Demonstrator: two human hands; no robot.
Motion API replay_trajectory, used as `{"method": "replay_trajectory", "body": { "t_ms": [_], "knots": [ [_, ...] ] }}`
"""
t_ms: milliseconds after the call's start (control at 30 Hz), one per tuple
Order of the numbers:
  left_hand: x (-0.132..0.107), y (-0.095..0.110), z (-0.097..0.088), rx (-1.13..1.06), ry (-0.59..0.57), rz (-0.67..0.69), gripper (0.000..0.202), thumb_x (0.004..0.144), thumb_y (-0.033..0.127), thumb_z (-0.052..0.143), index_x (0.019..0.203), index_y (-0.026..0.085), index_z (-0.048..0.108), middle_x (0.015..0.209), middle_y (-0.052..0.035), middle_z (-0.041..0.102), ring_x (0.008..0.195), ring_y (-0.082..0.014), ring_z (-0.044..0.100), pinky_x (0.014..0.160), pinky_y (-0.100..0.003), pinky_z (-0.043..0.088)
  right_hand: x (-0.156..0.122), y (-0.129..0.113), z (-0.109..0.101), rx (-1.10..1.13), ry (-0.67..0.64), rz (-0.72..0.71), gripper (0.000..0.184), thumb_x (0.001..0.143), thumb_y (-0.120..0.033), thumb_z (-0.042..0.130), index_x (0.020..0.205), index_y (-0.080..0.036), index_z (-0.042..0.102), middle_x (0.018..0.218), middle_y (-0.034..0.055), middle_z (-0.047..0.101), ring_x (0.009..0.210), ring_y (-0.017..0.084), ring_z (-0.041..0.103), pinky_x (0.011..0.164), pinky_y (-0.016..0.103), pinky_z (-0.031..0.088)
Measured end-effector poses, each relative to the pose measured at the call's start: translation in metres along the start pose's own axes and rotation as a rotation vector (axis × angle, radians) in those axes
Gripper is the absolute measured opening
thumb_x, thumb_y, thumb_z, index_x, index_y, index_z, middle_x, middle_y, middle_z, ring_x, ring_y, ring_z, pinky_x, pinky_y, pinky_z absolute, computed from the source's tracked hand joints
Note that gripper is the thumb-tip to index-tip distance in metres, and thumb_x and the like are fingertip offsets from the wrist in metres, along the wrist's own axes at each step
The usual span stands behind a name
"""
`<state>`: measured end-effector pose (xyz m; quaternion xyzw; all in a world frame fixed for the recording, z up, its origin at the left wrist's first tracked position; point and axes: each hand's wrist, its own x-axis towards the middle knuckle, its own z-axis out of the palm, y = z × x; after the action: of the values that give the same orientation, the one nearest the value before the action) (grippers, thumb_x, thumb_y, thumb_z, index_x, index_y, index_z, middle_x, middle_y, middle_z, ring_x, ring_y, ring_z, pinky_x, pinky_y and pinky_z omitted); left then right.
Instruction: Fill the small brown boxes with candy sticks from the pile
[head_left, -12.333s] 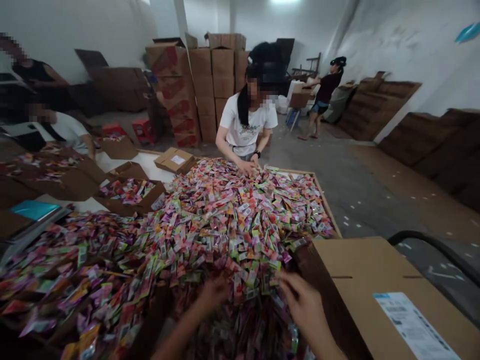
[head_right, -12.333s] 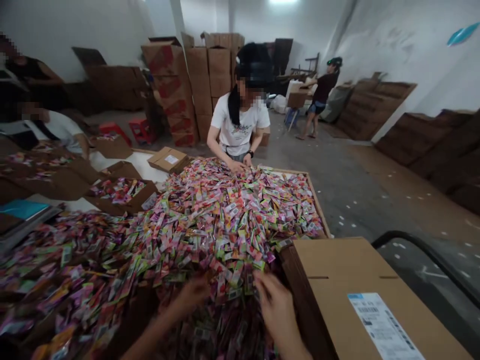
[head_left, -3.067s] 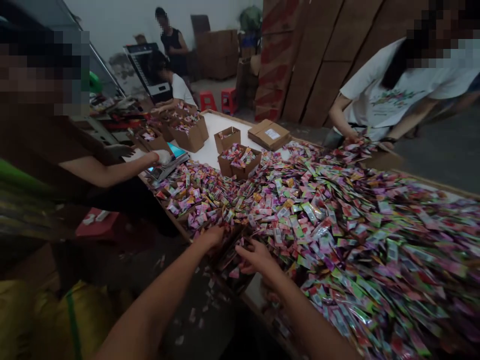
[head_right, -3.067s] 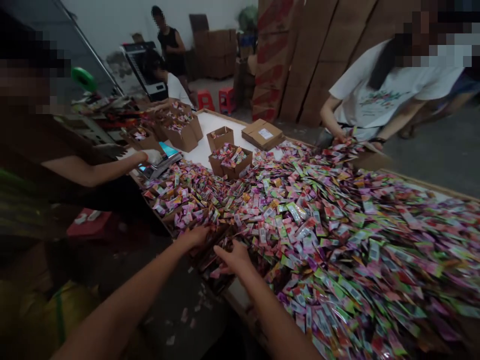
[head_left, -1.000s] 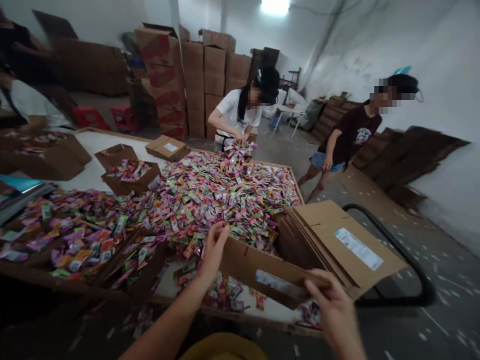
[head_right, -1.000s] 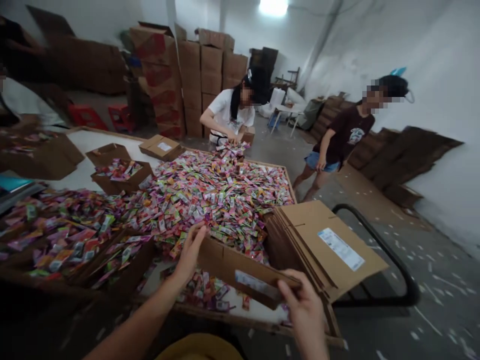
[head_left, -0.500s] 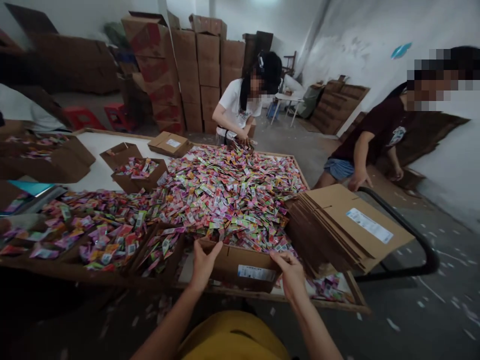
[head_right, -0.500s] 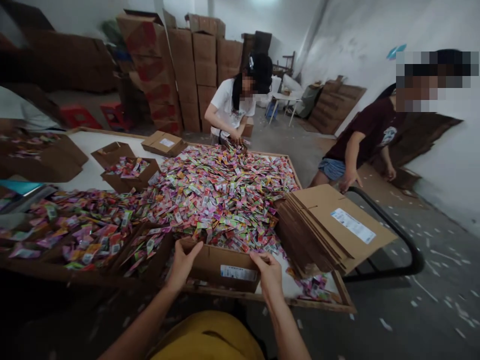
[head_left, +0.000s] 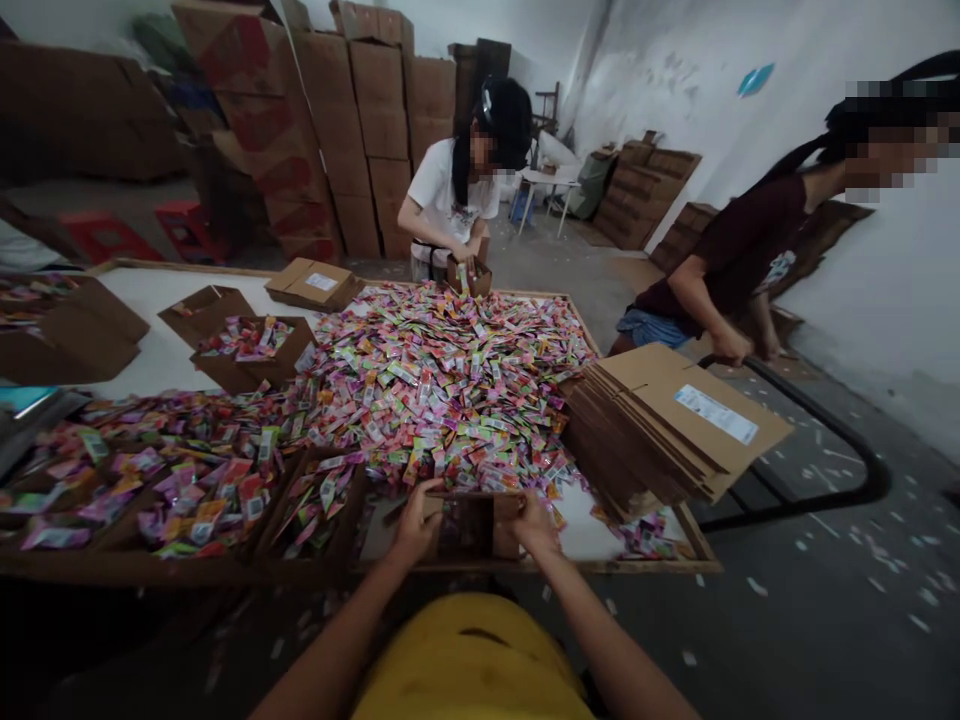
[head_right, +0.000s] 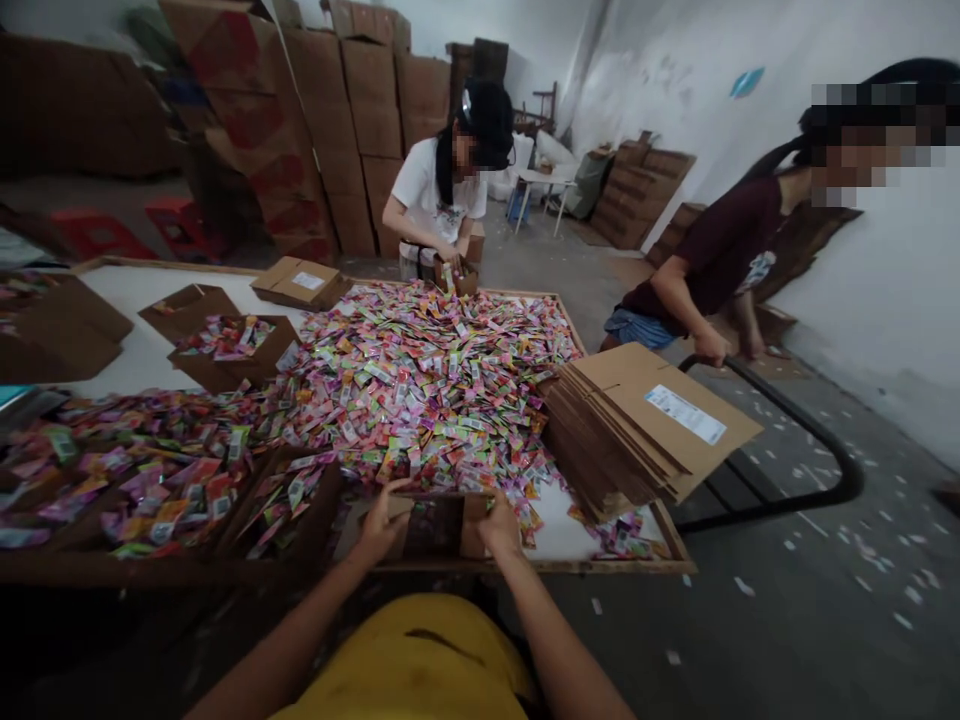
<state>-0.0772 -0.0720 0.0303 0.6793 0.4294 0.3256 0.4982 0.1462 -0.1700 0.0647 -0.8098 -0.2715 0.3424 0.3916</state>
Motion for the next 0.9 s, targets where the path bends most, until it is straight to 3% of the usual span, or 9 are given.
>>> {"method": "replay_trajectory", "body": {
  "t_ms": [100, 167, 233, 433, 533, 600, 700, 800, 900],
  "knots": [
    [0.003, -0.003, -0.002, -0.06, 0.027, -0.04, 0.029, 0.074, 0.027, 0.055, 0.102, 0.019, 0.06, 0.105, -0.0064, 0.068, 0.105, -0.0213, 0.063, 0.099, -0.039, 0.047, -0.009, -0.013, -0.009, -0.137, -0.082, -0.432, 0.073, 0.058, -0.032, 0.082, 0.126, -0.023, 0.058, 0.131, 0.0116, 0.058, 0.126, 0.03, 0.05, 0.106, 0.046, 0.039],
    [-0.001, -0.001, -0.007, -0.066, 0.041, -0.009, 0.023, 0.076, 0.031, 0.055, 0.093, 0.018, 0.064, 0.098, -0.0072, 0.069, 0.1, -0.0216, 0.064, 0.097, -0.039, 0.048, -0.022, -0.017, -0.023, -0.276, -0.301, -0.684, 0.085, 0.064, -0.048, 0.081, 0.139, -0.024, 0.049, 0.144, 0.0125, 0.048, 0.137, 0.031, 0.038, 0.113, 0.048, 0.032],
    [-0.007, 0.002, -0.015, -0.054, -0.016, 0.055, 0.029, 0.078, 0.034, 0.054, 0.097, 0.018, 0.069, 0.105, -0.0098, 0.068, 0.106, -0.0224, 0.062, 0.1, -0.04, 0.047, -0.034, -0.015, -0.035, -0.402, -0.475, -0.768, 0.086, 0.068, -0.056, 0.078, 0.142, -0.026, 0.047, 0.146, 0.0116, 0.047, 0.138, 0.031, 0.037, 0.113, 0.049, 0.031],
    [-0.023, 0.023, -0.052, 0.202, -0.357, 0.081, 0.044, 0.087, 0.04, 0.049, 0.126, 0.026, 0.064, 0.154, -0.0087, 0.037, 0.142, -0.0257, 0.035, 0.116, -0.043, 0.029, -0.033, -0.008, -0.026, -0.566, -0.357, -0.821, 0.038, 0.085, -0.037, 0.067, 0.123, -0.029, 0.066, 0.128, 0.0078, 0.062, 0.125, 0.027, 0.05, 0.107, 0.048, 0.038],
    [-0.02, 0.041, -0.061, 0.465, -0.472, 0.087, 0.07, 0.071, 0.056, 0.07, 0.133, 0.025, 0.057, 0.16, -0.0144, 0.021, 0.148, -0.0348, 0.018, 0.116, -0.056, 0.021, -0.024, -0.015, -0.021, -0.567, -0.397, -0.798, 0.045, 0.079, -0.046, 0.072, 0.121, -0.029, 0.067, 0.127, 0.0079, 0.061, 0.122, 0.027, 0.051, 0.105, 0.047, 0.039],
    [-0.014, 0.049, -0.058, 0.613, -0.478, 0.129, 0.081, 0.059, 0.06, 0.079, 0.129, 0.025, 0.058, 0.157, -0.0166, 0.028, 0.146, -0.0391, 0.019, 0.114, -0.065, 0.015, -0.021, -0.021, -0.021, -0.566, -0.426, -0.788, 0.059, 0.071, -0.055, 0.077, 0.123, -0.029, 0.066, 0.128, 0.0083, 0.059, 0.122, 0.029, 0.05, 0.104, 0.046, 0.039],
    [-0.004, 0.054, -0.045, 0.676, -0.369, 0.205, 0.044, 0.074, 0.049, 0.072, 0.111, 0.026, 0.065, 0.137, -0.0103, 0.054, 0.132, -0.0317, 0.042, 0.114, -0.062, 0.02, -0.02, -0.027, -0.013, -0.567, -0.353, -0.74, 0.042, 0.074, -0.046, 0.077, 0.112, -0.028, 0.071, 0.119, 0.0064, 0.063, 0.116, 0.027, 0.052, 0.099, 0.043, 0.042],
    [0.001, 0.053, -0.024, 0.741, -0.258, 0.195, 0.016, 0.08, 0.03, 0.068, 0.094, 0.022, 0.067, 0.117, -0.0082, 0.061, 0.117, -0.027, 0.052, 0.112, -0.059, 0.026, -0.02, -0.023, 0.003, -0.628, -0.172, -0.682, 0.013, 0.081, -0.022, 0.07, 0.092, -0.027, 0.075, 0.106, 0.0042, 0.067, 0.107, 0.025, 0.055, 0.094, 0.042, 0.043],
    [0.001, 0.054, -0.004, 0.884, -0.263, 0.255, 0.009, 0.081, 0.02, 0.063, 0.089, 0.02, 0.068, 0.118, -0.0122, 0.058, 0.121, -0.0295, 0.049, 0.114, -0.065, 0.013, -0.024, -0.008, 0.017, -0.707, -0.101, -0.755, 0.023, 0.086, -0.015, 0.06, 0.1, -0.028, 0.073, 0.116, 0.005, 0.066, 0.113, 0.026, 0.052, 0.098, 0.047, 0.039]
  ]
}}
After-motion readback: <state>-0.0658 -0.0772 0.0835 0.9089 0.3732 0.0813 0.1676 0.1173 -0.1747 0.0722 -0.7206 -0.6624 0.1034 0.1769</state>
